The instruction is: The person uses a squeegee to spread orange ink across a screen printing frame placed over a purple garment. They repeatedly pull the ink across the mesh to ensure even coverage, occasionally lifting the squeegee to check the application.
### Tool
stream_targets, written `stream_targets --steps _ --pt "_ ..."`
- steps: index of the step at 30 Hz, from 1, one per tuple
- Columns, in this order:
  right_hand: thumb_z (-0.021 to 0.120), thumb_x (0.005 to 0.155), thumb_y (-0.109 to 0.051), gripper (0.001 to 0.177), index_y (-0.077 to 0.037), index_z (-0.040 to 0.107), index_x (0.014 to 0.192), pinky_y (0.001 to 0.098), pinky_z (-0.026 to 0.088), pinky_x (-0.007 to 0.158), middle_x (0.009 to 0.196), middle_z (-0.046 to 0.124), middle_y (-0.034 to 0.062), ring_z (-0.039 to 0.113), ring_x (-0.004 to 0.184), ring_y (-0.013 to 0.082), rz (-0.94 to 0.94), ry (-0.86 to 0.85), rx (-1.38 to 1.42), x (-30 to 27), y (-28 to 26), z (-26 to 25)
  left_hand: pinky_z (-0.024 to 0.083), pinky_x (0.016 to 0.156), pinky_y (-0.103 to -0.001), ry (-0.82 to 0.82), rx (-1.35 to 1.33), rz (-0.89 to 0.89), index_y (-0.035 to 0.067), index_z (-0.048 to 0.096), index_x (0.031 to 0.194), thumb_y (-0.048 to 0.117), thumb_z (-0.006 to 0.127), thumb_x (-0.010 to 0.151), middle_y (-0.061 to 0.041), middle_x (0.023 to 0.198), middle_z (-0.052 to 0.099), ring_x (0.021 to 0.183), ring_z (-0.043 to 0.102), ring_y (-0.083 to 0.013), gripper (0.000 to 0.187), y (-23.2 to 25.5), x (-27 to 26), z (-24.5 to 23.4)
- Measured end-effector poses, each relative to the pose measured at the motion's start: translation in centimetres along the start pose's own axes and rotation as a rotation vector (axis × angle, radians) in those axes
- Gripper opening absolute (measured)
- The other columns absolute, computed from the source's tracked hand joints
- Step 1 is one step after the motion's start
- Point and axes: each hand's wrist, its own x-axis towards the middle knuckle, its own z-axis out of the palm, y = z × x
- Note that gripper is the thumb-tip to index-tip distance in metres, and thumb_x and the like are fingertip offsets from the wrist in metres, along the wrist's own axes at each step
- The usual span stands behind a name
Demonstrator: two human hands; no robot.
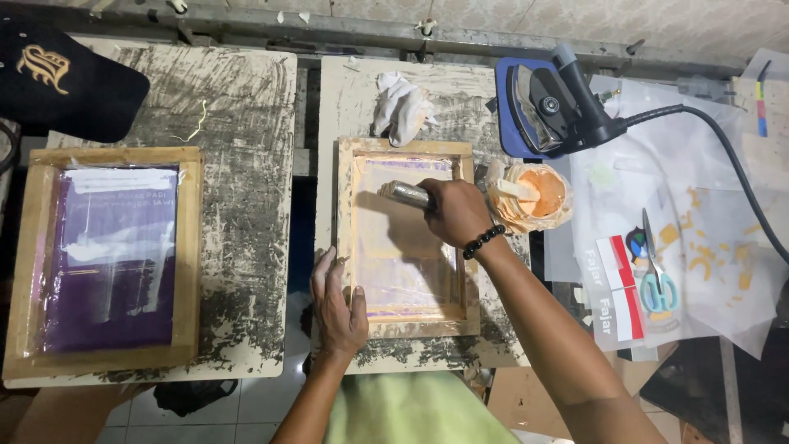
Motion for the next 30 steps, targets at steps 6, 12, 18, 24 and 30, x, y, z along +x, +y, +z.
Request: stream_targets --steps 6,12,18,24,30 --pt "0.071 0.078 -0.011 0.011 -0.018 0.065 0.084 0.0429 0.058 0.065 0.071 0.071 0.0002 0.073 0.074 0.0297 -0.064 0.125 -0.113 0.0 -2.0 2.4 0.039 0.109 -0.063 0.024 0.016 -0.012 0.003 0.056 0.129 0.022 0.045 0.096 -0.016 0.155 0.04 0.145 0.036 -0.0442 0.04 -0.8 -0.4 0.5" --pt "0.055 0.097 -0.012 0.022 -0.015 0.07 0.112 0.0437 0.054 0.087 0.11 0.076 0.0112 0.073 0.102 0.0318 -0.248 0.234 -0.206 -5.2 -5.3 1.7 0.038 0.11 -0.062 0.012 -0.01 0.006 0.004 0.054 0.131 0.021 0.044 0.096 -0.016 0.155 0.038 0.145 0.035 -0.044 0.041 -0.9 -0.2 0.3" --pt "0.064 0.083 -0.013 0.01 -0.016 0.067 0.092 0.0451 0.057 0.069 0.075 0.073 0.0043 0.073 0.078 0.0321 -0.212 0.001 -0.18 -2.1 -2.7 0.2 0.039 0.109 -0.061 -0.011 -0.008 -0.018 0.004 0.056 0.13 0.022 0.045 0.095 -0.015 0.155 0.039 0.146 0.036 -0.0434 0.041 -0.8 -0.3 0.4" --pt "0.05 0.092 0.008 0.025 -0.011 0.061 0.105 0.0368 0.051 0.052 0.057 0.049 0.0044 0.049 0.054 0.0216 -0.11 0.048 -0.139 5.1 0.3 2.0 0.031 0.122 -0.056 0.029 -0.02 0.057 -0.004 0.053 0.13 0.019 0.048 0.093 -0.021 0.152 0.046 0.15 0.035 -0.0404 0.044 -0.9 -0.3 0.7" --pt "0.054 0.092 0.013 0.031 -0.01 0.071 0.103 0.026 0.052 0.038 0.054 0.055 0.0008 0.055 0.044 0.0186 -0.149 -0.057 -0.119 1.1 -2.8 -0.3 0.037 0.12 -0.055 0.059 -0.073 0.133 -0.001 0.049 0.139 0.031 0.038 0.108 -0.02 0.154 0.041 0.152 0.032 -0.0389 0.046 -1.0 0.2 0.7"
